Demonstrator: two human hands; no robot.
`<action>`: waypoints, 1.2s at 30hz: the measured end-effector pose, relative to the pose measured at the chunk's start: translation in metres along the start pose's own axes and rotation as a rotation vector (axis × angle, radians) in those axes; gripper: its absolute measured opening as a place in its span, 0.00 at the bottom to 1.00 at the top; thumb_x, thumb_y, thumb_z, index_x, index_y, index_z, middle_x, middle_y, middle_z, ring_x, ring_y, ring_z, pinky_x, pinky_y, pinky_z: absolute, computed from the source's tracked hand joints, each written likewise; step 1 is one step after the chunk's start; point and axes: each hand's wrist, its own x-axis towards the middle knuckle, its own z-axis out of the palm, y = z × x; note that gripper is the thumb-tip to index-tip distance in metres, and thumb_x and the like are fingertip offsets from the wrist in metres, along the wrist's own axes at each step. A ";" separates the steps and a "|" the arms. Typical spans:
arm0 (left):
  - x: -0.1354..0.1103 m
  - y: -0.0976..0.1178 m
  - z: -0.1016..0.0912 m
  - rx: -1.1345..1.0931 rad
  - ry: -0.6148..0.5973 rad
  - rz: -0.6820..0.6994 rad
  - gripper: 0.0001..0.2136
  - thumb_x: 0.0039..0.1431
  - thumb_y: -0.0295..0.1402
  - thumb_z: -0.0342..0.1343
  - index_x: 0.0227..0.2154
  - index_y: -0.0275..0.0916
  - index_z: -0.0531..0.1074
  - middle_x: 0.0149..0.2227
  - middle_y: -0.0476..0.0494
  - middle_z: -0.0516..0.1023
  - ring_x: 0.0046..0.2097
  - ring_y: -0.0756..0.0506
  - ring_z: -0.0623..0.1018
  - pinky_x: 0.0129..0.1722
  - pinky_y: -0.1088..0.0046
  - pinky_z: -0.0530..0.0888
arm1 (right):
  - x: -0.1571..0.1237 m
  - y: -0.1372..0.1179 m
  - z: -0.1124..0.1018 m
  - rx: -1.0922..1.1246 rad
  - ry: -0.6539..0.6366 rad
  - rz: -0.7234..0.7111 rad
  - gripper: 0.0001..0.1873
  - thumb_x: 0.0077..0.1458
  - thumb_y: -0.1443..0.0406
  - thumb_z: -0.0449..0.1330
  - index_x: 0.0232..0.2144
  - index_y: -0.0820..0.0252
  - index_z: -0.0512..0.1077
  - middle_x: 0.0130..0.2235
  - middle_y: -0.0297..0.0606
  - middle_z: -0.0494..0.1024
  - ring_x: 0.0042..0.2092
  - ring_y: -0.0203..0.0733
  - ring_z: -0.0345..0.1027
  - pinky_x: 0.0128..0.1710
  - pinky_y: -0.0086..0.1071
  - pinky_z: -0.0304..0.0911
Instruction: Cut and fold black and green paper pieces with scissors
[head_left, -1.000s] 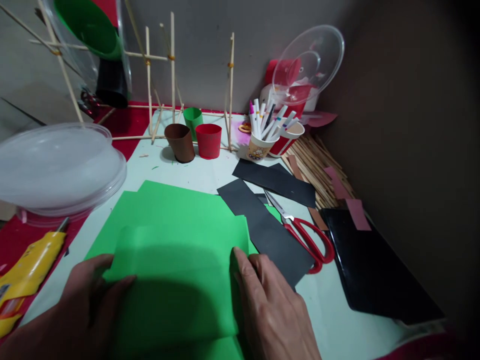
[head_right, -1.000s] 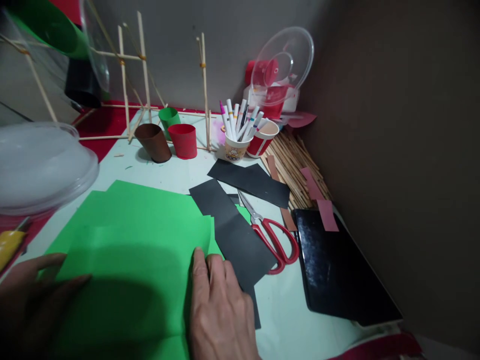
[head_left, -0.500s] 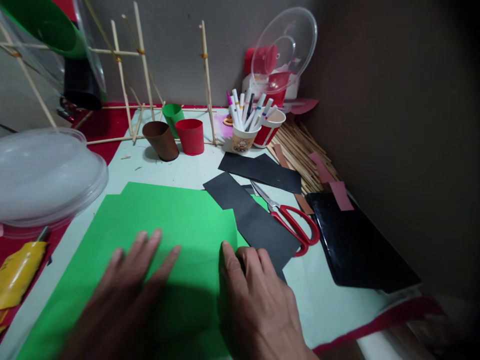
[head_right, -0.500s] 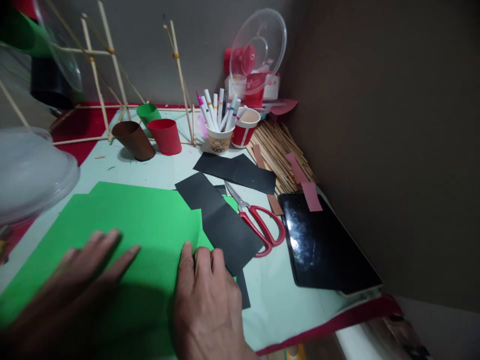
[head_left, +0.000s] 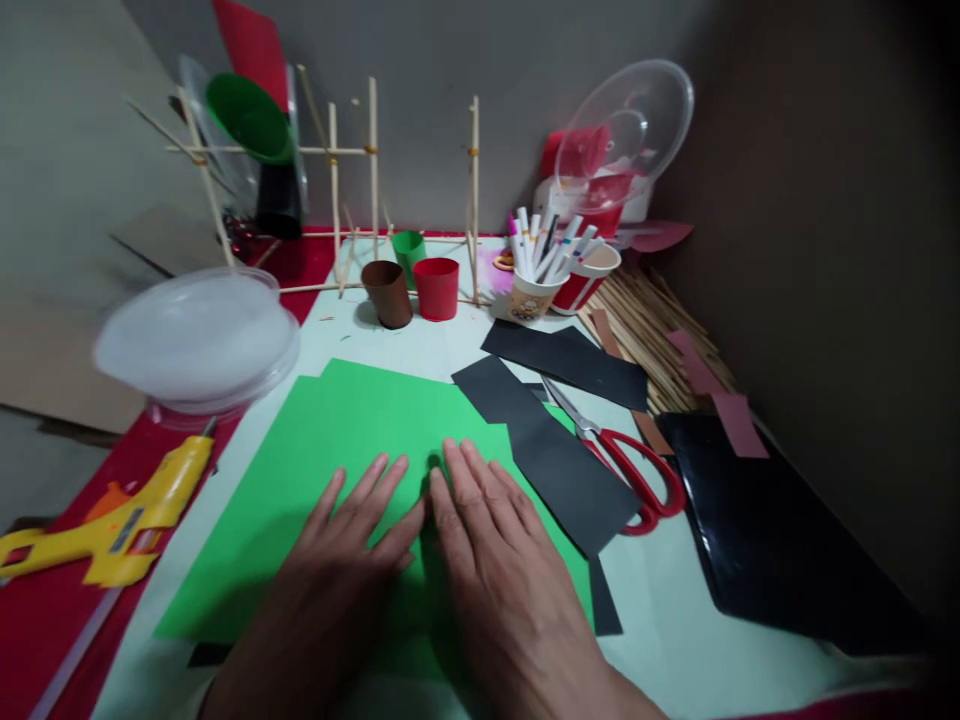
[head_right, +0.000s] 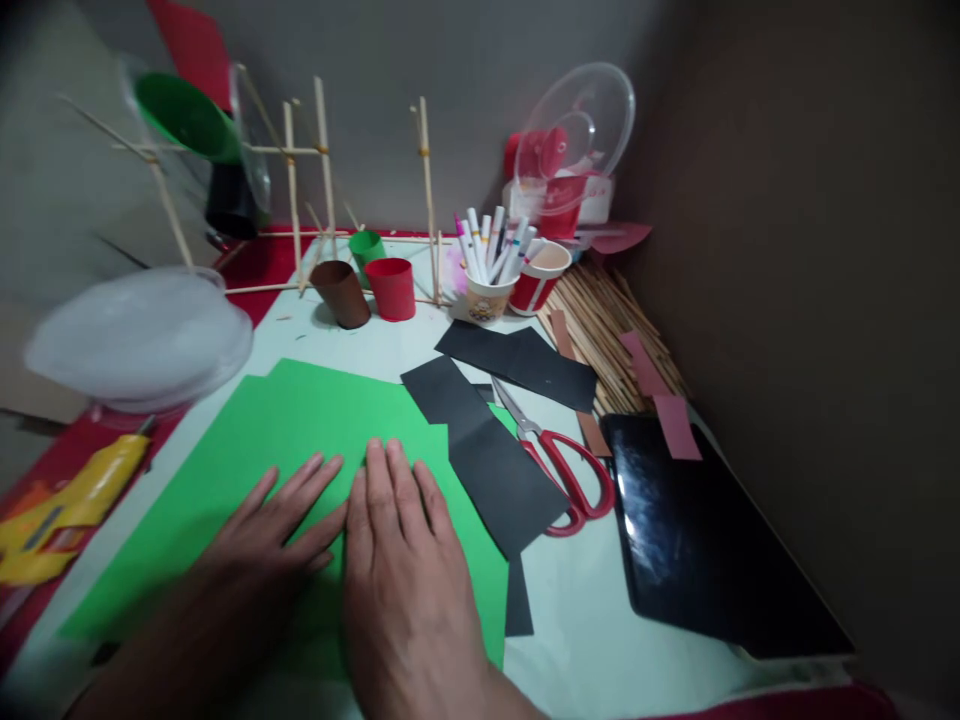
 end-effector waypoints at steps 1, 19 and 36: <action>0.002 0.003 -0.003 -0.006 -0.018 -0.030 0.21 0.64 0.24 0.42 0.55 0.40 0.71 0.62 0.30 0.71 0.62 0.32 0.71 0.55 0.43 0.72 | 0.002 0.000 0.002 0.043 -0.039 -0.050 0.24 0.64 0.73 0.47 0.59 0.76 0.68 0.64 0.55 0.66 0.66 0.55 0.58 0.59 0.48 0.64; -0.029 -0.007 -0.014 -0.023 0.021 -0.253 0.28 0.65 0.29 0.46 0.67 0.29 0.54 0.70 0.33 0.56 0.71 0.38 0.53 0.66 0.49 0.59 | 0.000 0.007 0.013 -0.028 -0.142 -0.148 0.29 0.65 0.63 0.50 0.63 0.78 0.60 0.67 0.60 0.59 0.68 0.61 0.50 0.62 0.63 0.48; -0.034 -0.010 -0.010 -0.017 0.065 -0.246 0.28 0.67 0.29 0.44 0.69 0.34 0.49 0.70 0.34 0.57 0.71 0.40 0.53 0.66 0.52 0.58 | 0.113 0.047 -0.015 0.101 -0.567 -0.116 0.22 0.58 0.54 0.65 0.45 0.67 0.74 0.43 0.49 0.78 0.44 0.49 0.72 0.42 0.36 0.63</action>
